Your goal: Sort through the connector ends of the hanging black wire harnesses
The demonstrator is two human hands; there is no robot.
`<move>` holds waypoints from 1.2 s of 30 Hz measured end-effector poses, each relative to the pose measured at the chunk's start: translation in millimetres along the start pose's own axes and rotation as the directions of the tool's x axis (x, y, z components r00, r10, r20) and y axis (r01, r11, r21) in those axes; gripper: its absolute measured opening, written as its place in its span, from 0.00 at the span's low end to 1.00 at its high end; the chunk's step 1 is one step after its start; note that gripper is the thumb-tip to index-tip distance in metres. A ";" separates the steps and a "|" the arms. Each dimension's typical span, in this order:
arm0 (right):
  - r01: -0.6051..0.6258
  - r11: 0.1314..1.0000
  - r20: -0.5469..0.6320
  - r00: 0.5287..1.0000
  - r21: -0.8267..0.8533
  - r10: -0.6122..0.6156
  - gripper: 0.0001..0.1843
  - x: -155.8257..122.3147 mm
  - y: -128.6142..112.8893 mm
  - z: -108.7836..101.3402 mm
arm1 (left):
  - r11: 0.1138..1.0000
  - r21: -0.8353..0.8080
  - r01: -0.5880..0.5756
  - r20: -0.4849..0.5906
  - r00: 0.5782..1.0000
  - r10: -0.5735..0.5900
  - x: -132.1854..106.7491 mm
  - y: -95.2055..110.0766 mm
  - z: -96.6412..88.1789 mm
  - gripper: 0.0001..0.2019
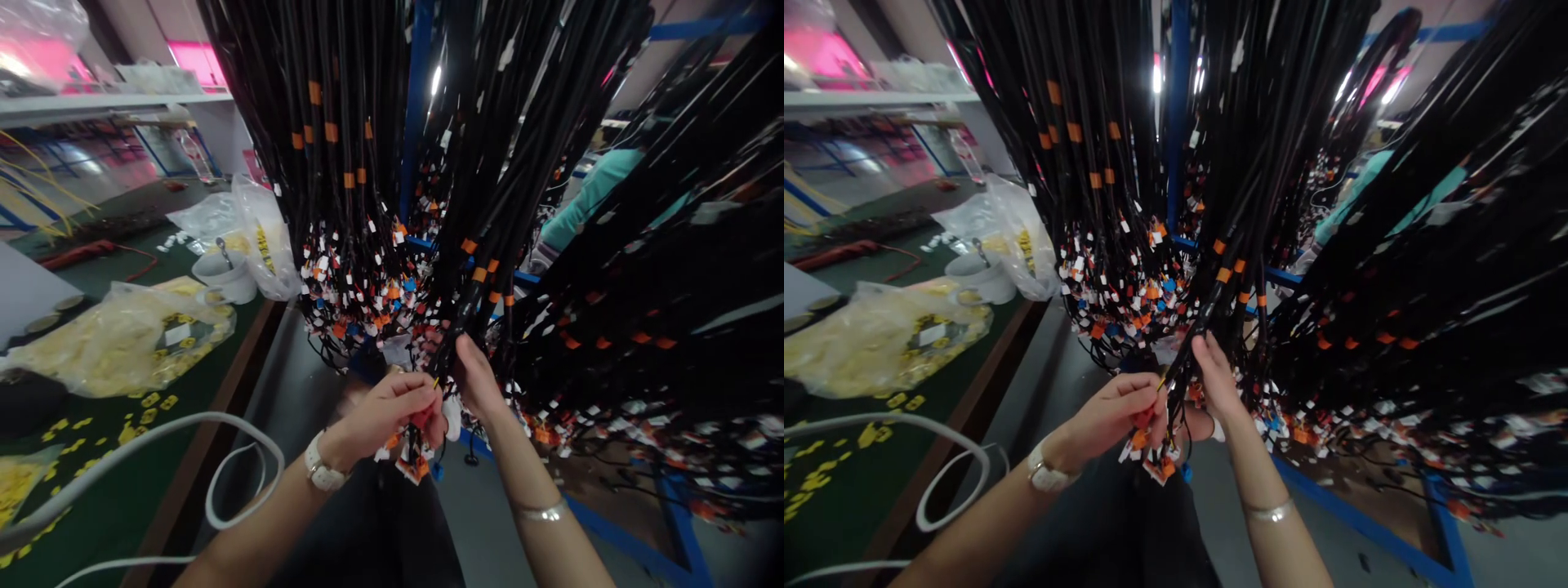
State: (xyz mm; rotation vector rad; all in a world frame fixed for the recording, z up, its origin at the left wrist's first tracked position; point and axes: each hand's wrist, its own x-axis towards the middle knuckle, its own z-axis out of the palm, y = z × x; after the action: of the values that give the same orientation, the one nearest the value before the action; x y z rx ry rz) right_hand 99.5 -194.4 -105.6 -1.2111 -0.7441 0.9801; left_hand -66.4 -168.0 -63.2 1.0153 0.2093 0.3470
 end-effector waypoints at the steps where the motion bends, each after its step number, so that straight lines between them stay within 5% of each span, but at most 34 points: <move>1: -0.066 0.996 0.065 0.996 0.062 0.061 0.28 2.8 -2.6 6.9 | 0.998 -0.063 -0.006 0.016 1.000 0.007 -0.4 1.6 -1.0 0.13; 4: -0.198 0.970 0.161 0.971 0.142 0.175 0.25 6.0 -8.7 16.3 | 0.975 -0.221 -0.026 0.001 1.000 0.027 -0.8 3.7 -10.1 0.16; 9: -0.309 0.943 0.066 0.951 0.126 0.303 0.23 -5.5 -29.9 21.5 | 0.934 -0.357 0.026 -0.023 0.999 -0.036 -13.4 13.6 -27.9 0.24; 14: -0.345 0.918 0.095 0.938 0.196 0.332 0.22 -25.3 -69.4 41.7 | 0.948 -0.302 -0.101 -0.039 0.995 0.093 -33.0 39.1 -25.5 0.18; 18: -0.329 0.897 0.185 0.941 0.297 0.284 0.21 -27.3 -87.9 60.0 | 0.940 -0.249 -0.234 -0.209 0.961 0.183 -38.6 54.9 -24.2 0.17; 23: -0.268 0.889 0.113 0.963 0.370 0.243 0.19 -11.9 -56.7 68.9 | 0.950 -0.196 -0.243 -0.318 0.932 0.173 -37.3 52.3 -35.2 0.19; 28: -0.200 0.922 -0.071 0.969 0.330 0.236 0.17 -3.5 -10.4 51.0 | 0.992 -0.040 -0.123 -0.295 0.950 0.106 -30.6 33.8 -44.1 0.18; 32: -0.185 0.942 -0.089 0.972 0.281 0.218 0.18 -6.7 -0.5 32.8 | 0.989 0.018 -0.144 -0.225 0.964 0.144 -21.5 20.4 -35.9 0.28; 36: -0.145 0.960 -0.083 0.982 0.239 0.169 0.22 -7.2 -0.3 28.1 | 0.959 0.169 -0.227 -0.253 0.931 0.264 -12.7 12.9 -18.8 0.19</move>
State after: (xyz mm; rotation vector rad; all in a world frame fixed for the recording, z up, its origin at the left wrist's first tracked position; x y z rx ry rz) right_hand 71.6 -189.4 -98.9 -1.1184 -0.4426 1.0949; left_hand -86.7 -151.7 -61.6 1.1312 0.3604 0.7124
